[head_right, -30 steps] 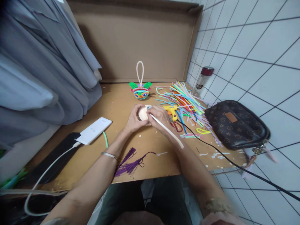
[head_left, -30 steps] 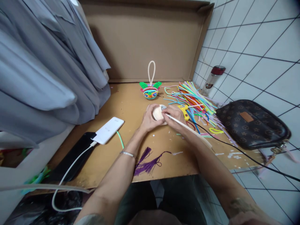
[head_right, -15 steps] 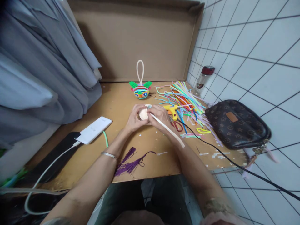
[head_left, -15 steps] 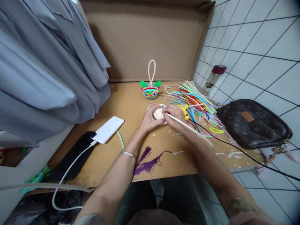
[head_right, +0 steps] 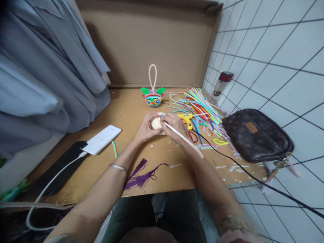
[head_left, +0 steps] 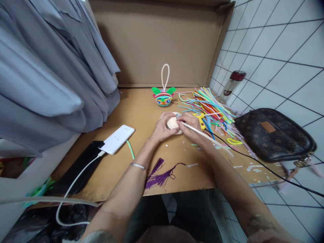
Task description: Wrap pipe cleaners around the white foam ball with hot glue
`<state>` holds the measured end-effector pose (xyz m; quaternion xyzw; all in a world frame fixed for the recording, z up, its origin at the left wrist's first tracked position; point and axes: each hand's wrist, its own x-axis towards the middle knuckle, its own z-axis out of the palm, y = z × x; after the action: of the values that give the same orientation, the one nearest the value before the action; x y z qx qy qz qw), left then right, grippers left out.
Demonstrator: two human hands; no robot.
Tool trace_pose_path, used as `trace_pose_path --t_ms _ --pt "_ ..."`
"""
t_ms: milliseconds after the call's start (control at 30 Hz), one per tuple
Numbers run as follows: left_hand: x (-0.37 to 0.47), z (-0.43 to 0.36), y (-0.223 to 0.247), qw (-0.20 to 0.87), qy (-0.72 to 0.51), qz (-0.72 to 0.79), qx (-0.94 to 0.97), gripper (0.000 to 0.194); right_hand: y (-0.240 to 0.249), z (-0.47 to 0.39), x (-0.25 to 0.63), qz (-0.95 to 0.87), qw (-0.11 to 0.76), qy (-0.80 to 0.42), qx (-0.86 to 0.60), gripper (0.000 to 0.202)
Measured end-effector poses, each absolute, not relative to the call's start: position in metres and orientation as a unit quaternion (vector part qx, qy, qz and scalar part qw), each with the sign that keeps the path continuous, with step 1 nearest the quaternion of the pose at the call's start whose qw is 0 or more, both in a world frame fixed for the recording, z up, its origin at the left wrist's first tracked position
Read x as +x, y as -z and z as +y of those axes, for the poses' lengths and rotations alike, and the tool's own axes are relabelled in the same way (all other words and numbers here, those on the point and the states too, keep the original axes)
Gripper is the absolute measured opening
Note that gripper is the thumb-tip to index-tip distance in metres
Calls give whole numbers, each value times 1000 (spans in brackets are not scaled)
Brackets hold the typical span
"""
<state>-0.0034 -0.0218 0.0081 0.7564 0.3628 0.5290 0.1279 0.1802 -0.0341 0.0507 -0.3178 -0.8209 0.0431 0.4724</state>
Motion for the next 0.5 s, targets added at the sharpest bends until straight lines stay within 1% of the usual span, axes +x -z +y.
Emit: trace_pose_path --t_ms 500 --pt "-7 -19 -6 139 -514 337 776 54 -52 -34 182 -837 442 -5 -323 14"
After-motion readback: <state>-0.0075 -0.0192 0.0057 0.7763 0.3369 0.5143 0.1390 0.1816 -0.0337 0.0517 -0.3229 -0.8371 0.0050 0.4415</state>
